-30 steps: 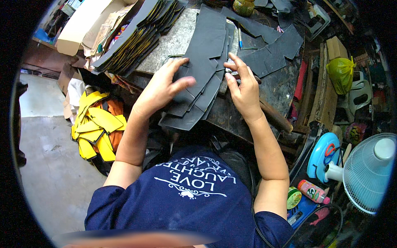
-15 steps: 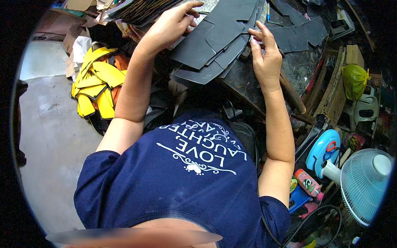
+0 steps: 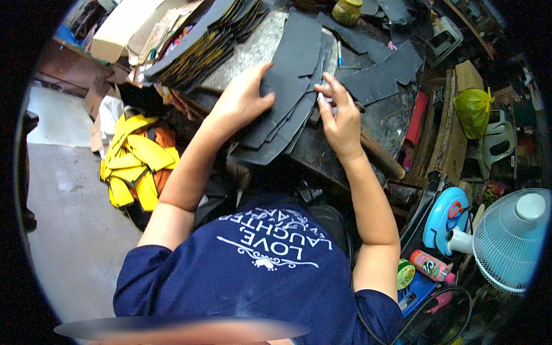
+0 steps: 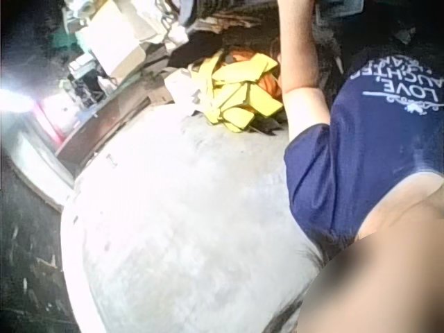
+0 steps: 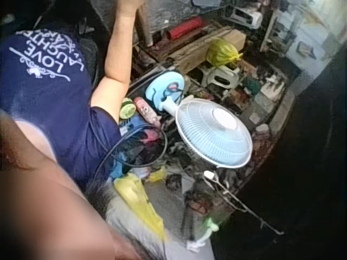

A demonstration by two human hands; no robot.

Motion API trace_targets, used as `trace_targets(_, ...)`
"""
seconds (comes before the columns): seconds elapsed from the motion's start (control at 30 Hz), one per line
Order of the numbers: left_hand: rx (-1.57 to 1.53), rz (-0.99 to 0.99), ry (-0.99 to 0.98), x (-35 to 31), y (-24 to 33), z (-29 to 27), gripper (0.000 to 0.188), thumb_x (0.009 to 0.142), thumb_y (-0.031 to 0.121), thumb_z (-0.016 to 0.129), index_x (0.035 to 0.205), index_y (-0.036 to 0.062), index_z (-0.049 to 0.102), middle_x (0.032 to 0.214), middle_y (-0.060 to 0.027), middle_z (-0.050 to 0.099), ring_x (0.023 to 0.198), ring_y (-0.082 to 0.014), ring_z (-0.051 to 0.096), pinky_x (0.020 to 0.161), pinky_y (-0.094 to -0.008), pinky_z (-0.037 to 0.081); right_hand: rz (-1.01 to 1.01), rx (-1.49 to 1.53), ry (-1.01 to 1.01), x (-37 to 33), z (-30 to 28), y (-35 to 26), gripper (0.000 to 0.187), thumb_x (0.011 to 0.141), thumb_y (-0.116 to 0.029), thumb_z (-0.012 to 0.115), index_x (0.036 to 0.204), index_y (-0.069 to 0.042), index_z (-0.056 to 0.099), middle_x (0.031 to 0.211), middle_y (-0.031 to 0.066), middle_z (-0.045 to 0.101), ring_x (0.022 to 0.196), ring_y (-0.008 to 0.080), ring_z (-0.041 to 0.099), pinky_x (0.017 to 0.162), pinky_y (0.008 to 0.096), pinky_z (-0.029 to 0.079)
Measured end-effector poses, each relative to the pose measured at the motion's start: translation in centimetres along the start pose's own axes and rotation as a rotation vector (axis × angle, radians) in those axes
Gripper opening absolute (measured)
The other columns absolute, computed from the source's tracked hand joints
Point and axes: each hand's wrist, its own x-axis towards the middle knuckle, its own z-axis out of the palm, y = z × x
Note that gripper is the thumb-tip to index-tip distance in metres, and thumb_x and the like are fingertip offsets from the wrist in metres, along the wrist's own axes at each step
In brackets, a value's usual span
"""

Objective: The person gathers and stacks multiple dark gray and yellow material pieces on a cluttered workbench. They repeatedly align the pieces, flip them, and arrange them into neat piles. The person also uses a pen to mark some pieces and ties a bundle with a rubber band.

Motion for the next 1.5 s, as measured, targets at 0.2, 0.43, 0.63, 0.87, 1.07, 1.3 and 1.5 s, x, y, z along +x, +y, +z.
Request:
trace_targets(0.2,0.147,-0.047,-0.012,-0.5,1.0,-0.3,0.064,0.075,0.024,0.077,0.13,0.0037,0.052,0.112,-0.0182,0.058,0.107,-0.0358,0.055,0.093,-0.0417,0.046,0.009,0.011,-0.018,0.1,-0.1,-0.1,0.046,0.089,-0.001,0.058,0.135,-0.005,0.051,0.109,0.0151,0.068,0.098,0.0227,0.068,0.08,0.0318,0.054)
trace_targets(0.43,0.281,0.025,0.037,-0.7,1.3,-0.6,0.064,0.075,0.021,0.077,0.132,0.0058,0.051,0.112,-0.016,0.058,0.103,-0.0347,0.056,0.089,-0.0411,0.048,0.037,0.009,-0.054,0.0,-0.2,-0.2,0.049,0.091,-0.002,0.056,0.139,-0.004,0.046,0.112,0.015,0.069,0.102,0.0206,0.066,0.09,0.0328,0.051)
trace_targets(0.63,0.056,0.037,0.268,-0.3,-0.1,-0.3,0.075,0.074,0.004,0.075,0.142,0.0083,0.043,0.102,-0.0163,0.059,0.09,-0.0297,0.061,0.085,-0.0348,0.05,0.01,0.008,-0.028,0.0,-0.1,-0.3,0.047,0.089,0.0,0.058,0.136,-0.006,0.05,0.11,0.0146,0.068,0.1,0.0217,0.068,0.081,0.0321,0.055)
trace_targets(0.87,-0.862,-0.345,0.13,-1.5,-4.3,-3.9,0.054,0.082,0.0,0.069,0.133,-0.0051,0.052,0.113,-0.0066,0.065,0.098,-0.0102,0.06,0.087,-0.024,0.048,0.023,0.023,-0.025,0.2,-0.1,-0.3,0.048,0.09,0.0,0.058,0.137,-0.007,0.049,0.109,0.0133,0.069,0.097,0.0198,0.068,0.08,0.0313,0.054)
trace_targets(1.07,-1.038,-0.393,0.161,-2.1,-4.7,-5.6,0.047,0.083,-0.001,0.066,0.129,-0.0037,0.056,0.111,-0.0074,0.066,0.098,-0.0138,0.062,0.089,-0.0263,0.049,0.06,0.051,-0.032,0.7,-0.4,0.2,0.045,0.092,-0.006,0.057,0.136,-0.007,0.049,0.105,0.0118,0.071,0.091,0.0178,0.068,0.079,0.0309,0.053)
trace_targets(1.3,-0.996,-0.312,0.177,-2.4,-6.5,-5.7,0.047,0.084,0.001,0.068,0.129,-0.0024,0.057,0.114,-0.0087,0.065,0.102,-0.0152,0.062,0.093,-0.0286,0.049,0.105,0.024,-0.062,0.3,-0.3,0.7,0.046,0.093,-0.007,0.058,0.138,-0.01,0.049,0.107,0.0098,0.072,0.092,0.0158,0.068,0.082,0.0304,0.054)
trace_targets(1.5,-1.038,-0.306,0.181,-1.9,-7.7,-5.7,0.047,0.084,0.001,0.069,0.129,-0.0012,0.057,0.114,-0.0084,0.066,0.103,-0.0149,0.063,0.094,-0.0289,0.05,0.089,0.022,-0.064,0.2,-0.2,0.6,0.045,0.093,-0.007,0.058,0.137,-0.011,0.049,0.107,0.0097,0.072,0.092,0.0168,0.069,0.083,0.0311,0.054)
